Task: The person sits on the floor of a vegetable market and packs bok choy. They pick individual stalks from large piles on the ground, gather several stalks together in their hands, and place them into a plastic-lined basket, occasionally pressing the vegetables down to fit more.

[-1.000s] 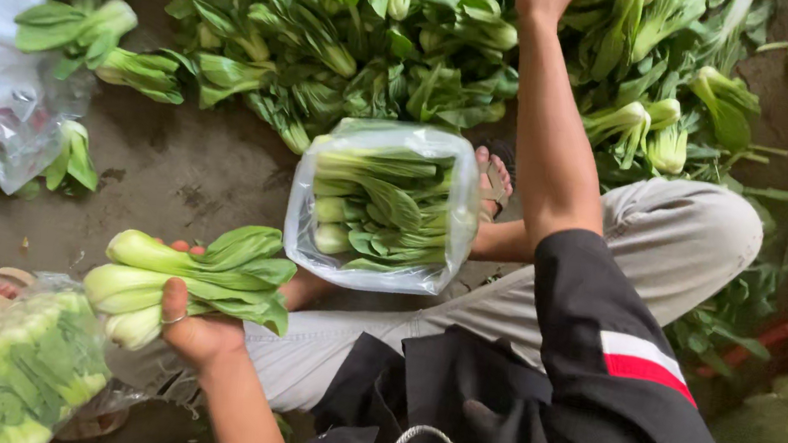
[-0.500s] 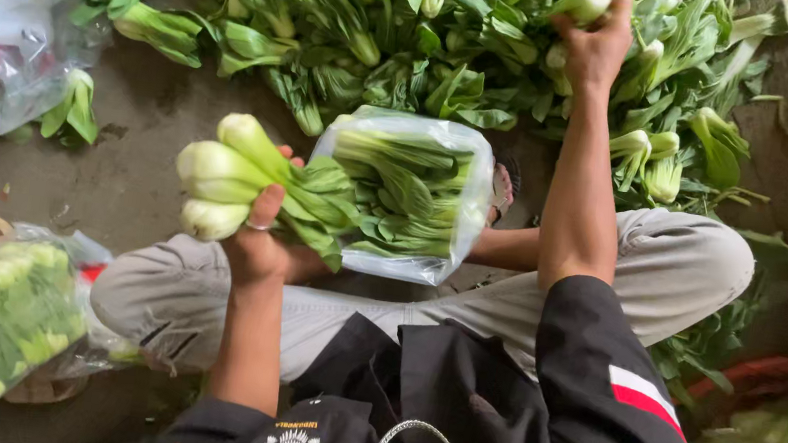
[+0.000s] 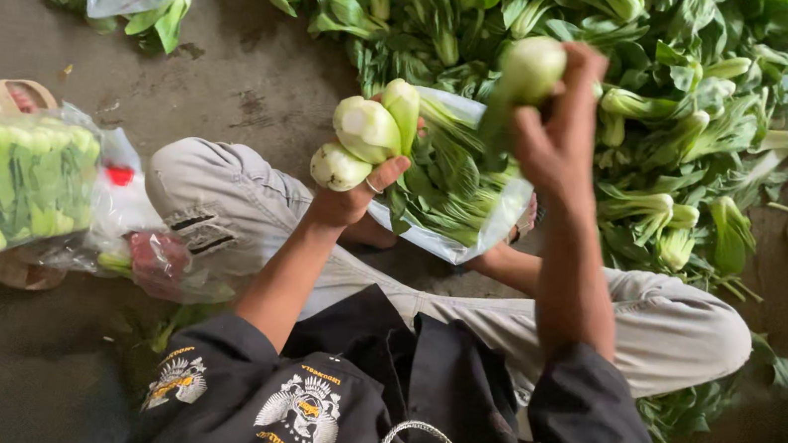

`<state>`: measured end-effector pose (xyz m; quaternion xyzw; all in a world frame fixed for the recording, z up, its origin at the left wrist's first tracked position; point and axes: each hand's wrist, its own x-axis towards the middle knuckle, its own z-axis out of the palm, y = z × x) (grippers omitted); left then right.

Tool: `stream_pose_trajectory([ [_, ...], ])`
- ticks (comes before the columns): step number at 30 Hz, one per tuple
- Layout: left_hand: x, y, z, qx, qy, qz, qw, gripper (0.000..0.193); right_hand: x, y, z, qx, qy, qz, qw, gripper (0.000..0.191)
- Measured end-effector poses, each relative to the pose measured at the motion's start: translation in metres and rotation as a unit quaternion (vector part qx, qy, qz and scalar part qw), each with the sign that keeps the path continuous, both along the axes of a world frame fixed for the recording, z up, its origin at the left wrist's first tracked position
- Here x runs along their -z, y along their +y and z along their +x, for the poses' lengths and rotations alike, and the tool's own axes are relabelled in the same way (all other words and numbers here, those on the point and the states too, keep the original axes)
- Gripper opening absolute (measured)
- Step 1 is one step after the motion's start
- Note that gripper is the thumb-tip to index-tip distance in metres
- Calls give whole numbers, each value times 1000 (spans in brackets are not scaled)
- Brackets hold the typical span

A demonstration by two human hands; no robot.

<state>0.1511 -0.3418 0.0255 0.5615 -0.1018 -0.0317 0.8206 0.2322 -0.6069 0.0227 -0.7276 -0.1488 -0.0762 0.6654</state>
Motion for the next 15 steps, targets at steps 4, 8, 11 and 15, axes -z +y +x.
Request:
stream_pose_trajectory([
  [4,15,-5,-11,-49,-17,66,996,67,-6,79,-28,-20,58,5,998,63],
  [8,18,1,-16,-114,12,105,988,53,-15,112,-40,-43,31,24,998,72],
  [11,11,4,-19,-114,-37,90,989,59,-16,119,-47,-59,52,89,993,72],
  [15,0,3,-18,-100,25,52,993,63,-8,129,-57,-90,70,250,961,83],
])
